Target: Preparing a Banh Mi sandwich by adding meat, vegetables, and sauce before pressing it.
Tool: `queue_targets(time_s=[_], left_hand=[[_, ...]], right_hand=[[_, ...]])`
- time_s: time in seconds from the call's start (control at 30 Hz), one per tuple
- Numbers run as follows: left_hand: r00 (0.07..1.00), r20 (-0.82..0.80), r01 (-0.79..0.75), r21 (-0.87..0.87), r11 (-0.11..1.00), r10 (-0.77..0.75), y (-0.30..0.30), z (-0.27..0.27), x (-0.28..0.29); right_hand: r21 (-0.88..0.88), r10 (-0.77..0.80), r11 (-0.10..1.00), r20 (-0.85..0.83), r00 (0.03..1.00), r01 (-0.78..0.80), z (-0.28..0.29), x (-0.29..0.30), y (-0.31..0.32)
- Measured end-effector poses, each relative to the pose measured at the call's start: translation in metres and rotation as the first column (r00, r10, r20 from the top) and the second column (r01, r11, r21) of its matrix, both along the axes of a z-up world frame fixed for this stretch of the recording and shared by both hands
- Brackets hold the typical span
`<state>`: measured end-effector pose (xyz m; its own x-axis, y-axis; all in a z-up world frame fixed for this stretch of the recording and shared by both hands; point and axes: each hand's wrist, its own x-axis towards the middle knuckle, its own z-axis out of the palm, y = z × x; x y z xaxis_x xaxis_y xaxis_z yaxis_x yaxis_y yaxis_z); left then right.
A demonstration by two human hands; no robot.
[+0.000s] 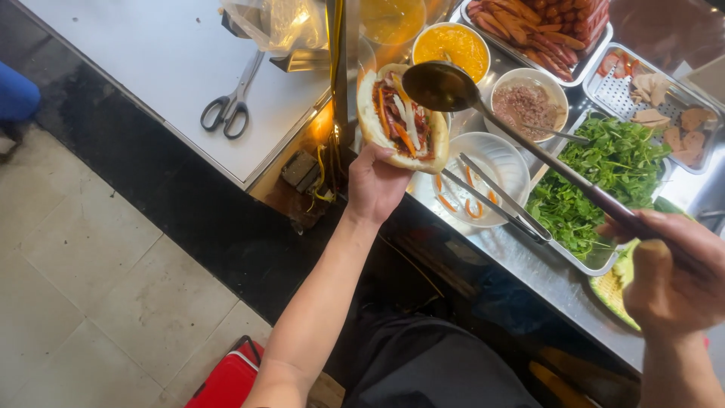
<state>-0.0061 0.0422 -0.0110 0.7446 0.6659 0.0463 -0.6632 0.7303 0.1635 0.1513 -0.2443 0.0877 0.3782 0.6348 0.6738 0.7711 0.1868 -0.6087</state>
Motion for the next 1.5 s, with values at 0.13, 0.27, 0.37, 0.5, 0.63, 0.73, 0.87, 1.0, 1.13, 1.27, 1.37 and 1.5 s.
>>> queue_targets(time_s=[0.13,0.27,0.37,0.5,0.63,0.73,0.87,1.0,1.13,1.27,1.37,1.5], left_hand=[[0.997,-0.067,0.036,0.007,0.999,-0.036,-0.014,0.004,-0.005],[0.985,-0.168,0.035,0.006,0.999,-0.033,-0.021,-0.006,-0.033],[0.964,-0.267,-0.007,-0.025,1.0,0.001,-0.024,-0.002,-0.05],[0.937,-0.349,-0.044,-0.203,0.978,-0.031,-0.023,0.024,-0.057],[0.967,-0.237,0.028,-0.252,0.967,-0.09,-0.018,0.016,-0.043],[0.96,-0.252,0.079,-0.179,0.981,-0.123,-0.02,0.024,-0.03],[0.973,-0.176,0.114,-0.187,0.976,-0.147,-0.015,0.019,-0.006],[0.979,-0.098,0.16,-0.168,0.973,-0.178,-0.017,0.037,0.019],[0.969,-0.126,0.19,-0.176,0.966,-0.213,-0.019,0.012,0.039],[0.974,-0.132,0.165,-0.138,0.977,-0.183,-0.023,0.015,0.051],[0.989,-0.039,0.139,-0.012,0.99,-0.14,-0.034,0.023,0.059],[0.972,-0.214,0.087,-0.063,0.994,-0.099,-0.045,0.027,0.074]], right_hand=[[0.025,-0.128,0.99,-0.297,0.946,0.142,0.001,-0.029,0.057],[-0.057,-0.181,0.982,-0.539,0.823,0.179,-0.022,-0.03,0.094],[-0.091,-0.171,0.985,-0.496,0.851,0.145,-0.073,-0.031,0.106],[-0.188,-0.238,0.969,-0.543,0.805,0.159,-0.117,-0.038,0.125],[-0.236,-0.196,0.97,-0.641,0.742,0.052,-0.13,-0.025,0.123],[-0.637,-0.354,0.768,-0.334,0.874,0.068,-0.119,-0.01,0.102],[-0.726,-0.303,0.558,0.273,0.913,0.402,-0.122,0.017,0.058],[-0.915,-0.309,0.294,0.183,0.933,0.277,-0.114,0.023,0.04],[-0.902,-0.367,0.354,0.111,0.924,0.249,-0.082,0.015,0.029],[-0.753,-0.459,0.579,0.017,0.889,0.313,-0.007,-0.018,0.03],[-0.566,-0.424,0.739,0.03,0.905,0.365,0.012,-0.042,0.04],[-0.275,-0.378,0.871,0.153,0.913,0.407,0.008,-0.07,0.069]])
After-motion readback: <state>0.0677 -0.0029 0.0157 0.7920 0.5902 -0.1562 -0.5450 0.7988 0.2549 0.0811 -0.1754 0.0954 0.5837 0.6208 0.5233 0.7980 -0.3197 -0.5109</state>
